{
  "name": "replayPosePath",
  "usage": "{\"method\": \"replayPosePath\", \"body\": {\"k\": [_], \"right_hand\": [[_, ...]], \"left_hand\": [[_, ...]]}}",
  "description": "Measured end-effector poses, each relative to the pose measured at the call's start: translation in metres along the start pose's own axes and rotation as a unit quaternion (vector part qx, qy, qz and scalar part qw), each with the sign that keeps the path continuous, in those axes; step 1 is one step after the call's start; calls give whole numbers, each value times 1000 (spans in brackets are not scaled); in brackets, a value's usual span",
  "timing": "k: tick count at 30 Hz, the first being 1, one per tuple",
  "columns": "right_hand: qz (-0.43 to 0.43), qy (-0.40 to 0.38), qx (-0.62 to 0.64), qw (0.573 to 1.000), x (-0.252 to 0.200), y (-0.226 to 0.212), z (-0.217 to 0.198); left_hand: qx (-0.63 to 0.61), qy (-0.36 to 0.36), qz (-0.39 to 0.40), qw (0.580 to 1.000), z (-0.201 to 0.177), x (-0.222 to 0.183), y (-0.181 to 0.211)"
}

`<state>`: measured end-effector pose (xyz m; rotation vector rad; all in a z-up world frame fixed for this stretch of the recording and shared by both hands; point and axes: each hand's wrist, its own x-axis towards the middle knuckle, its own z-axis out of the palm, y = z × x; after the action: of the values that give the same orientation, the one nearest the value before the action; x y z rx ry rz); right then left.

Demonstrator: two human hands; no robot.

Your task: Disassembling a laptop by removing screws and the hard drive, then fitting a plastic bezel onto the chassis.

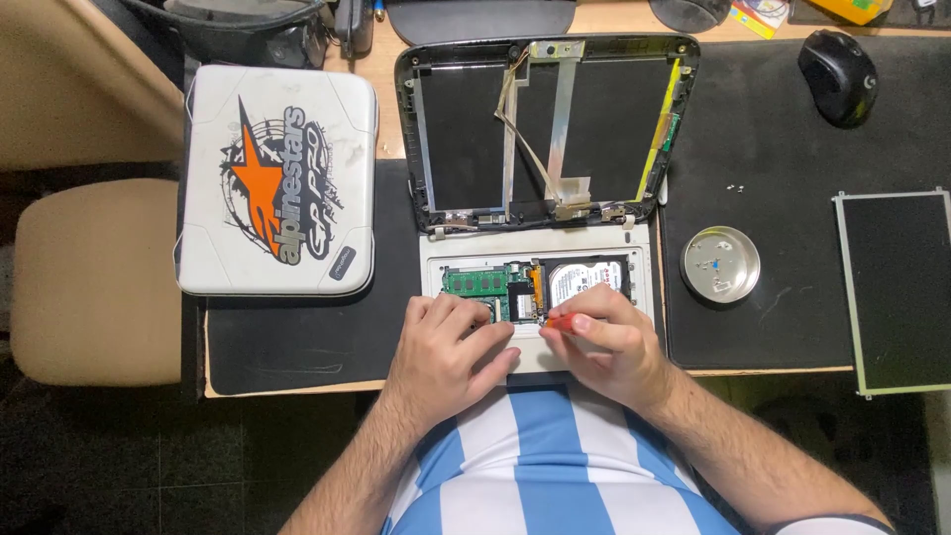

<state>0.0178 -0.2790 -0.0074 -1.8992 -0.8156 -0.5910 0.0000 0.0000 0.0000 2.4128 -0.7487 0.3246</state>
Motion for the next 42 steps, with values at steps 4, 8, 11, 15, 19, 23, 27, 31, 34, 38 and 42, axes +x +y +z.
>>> {"method": "replayPosePath", "body": {"k": [4, 8, 11, 15, 19, 23, 27, 31, 34, 38, 42], "right_hand": [[0, -27, 8, 1000, 20, -17, -5], [24, -17, 29, 999, -6, 6, -3], [14, -15, 22, 1000, 4, -2, -4], [7, -25, 6, 1000, 24, -23, -6], [24, -15, 8, 1000, 5, 0, -5], [-5, -14, 1, 1000, 11, -6, -4], [-7, -27, 20, 999, 30, -23, -6], [7, -16, 24, 1000, 4, 2, -2], [8, -7, 20, 1000, 2, 2, -2], [-20, -23, 4, 1000, 21, -11, -5], [-7, -19, 21, 1000, 8, 0, -4]], "left_hand": [[0, -1, -1, 1000, 0, 0, 0], [-3, -5, -2, 1000, 0, 0, 1], [0, -5, -2, 1000, -2, 1, 1], [2, -6, -1, 1000, -1, 0, 0], [-2, -6, -4, 1000, -1, 0, 1], [1, -4, -3, 1000, 0, -1, 1], [0, -4, -4, 1000, 2, -2, 0], [-3, -4, -6, 1000, 1, -1, 0], [4, -5, -4, 1000, 2, -2, 0], [3, -6, -3, 1000, 1, -1, 0], [-2, -7, -8, 1000, 1, -2, 0]]}}
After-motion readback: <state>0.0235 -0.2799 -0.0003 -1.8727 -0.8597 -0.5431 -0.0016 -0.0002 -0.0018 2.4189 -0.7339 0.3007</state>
